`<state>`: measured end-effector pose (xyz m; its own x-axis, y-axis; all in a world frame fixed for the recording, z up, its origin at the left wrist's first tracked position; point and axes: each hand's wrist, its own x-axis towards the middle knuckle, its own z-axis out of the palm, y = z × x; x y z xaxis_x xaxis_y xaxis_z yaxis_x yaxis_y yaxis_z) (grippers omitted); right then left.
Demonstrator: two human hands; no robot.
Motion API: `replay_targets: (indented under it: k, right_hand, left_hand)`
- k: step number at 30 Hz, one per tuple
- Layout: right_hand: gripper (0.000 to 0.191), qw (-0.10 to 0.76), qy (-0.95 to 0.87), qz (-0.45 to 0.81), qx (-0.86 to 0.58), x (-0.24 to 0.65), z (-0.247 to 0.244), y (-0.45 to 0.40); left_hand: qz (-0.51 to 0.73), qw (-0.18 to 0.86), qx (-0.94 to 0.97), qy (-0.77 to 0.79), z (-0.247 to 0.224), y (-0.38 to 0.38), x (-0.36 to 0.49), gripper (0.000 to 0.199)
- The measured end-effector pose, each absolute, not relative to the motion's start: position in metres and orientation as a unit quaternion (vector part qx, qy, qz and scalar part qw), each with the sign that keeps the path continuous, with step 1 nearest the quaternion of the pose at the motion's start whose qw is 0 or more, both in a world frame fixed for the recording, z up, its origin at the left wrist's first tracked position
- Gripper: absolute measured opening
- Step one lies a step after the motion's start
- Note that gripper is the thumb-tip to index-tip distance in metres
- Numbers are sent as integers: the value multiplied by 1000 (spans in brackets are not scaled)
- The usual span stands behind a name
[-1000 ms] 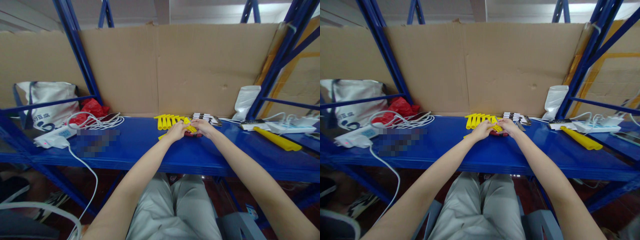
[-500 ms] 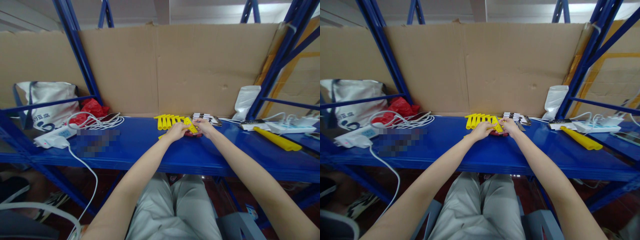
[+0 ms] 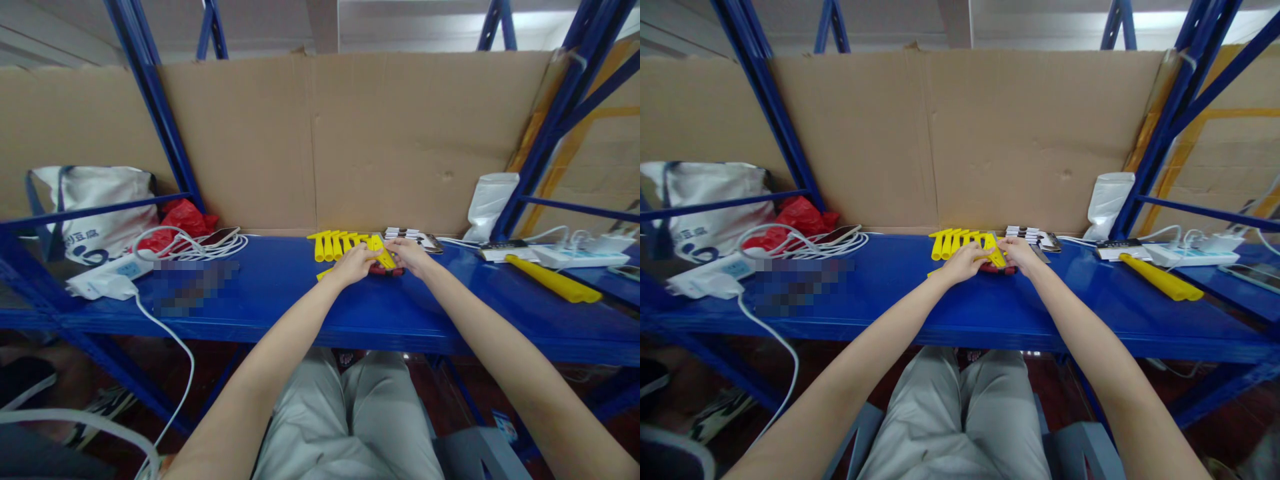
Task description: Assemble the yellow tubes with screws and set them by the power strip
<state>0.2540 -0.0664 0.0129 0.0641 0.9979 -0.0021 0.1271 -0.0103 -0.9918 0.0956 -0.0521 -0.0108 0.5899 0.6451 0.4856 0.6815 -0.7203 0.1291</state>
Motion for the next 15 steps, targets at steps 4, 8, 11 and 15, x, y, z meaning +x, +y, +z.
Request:
replay_targets:
  k: [4, 8, 11, 15]
  right_hand:
    - [14, 461, -529, 479, -526, 259, 14, -67]
    - [15, 444, -542, 519, -490, 264, 14, -68]
    - [14, 437, -547, 538, -469, 264, 13, -69]
    - [16, 440, -549, 539, -462, 262, 12, -69]
  left_hand:
    - [-259, 35, -892, -368, -12, -52, 97, 31]
    - [-285, 25, -887, -362, -15, -50, 98, 33]
    - [-303, 19, -878, -370, -16, -48, 99, 36]
    - [-301, 23, -876, -377, -16, -48, 100, 35]
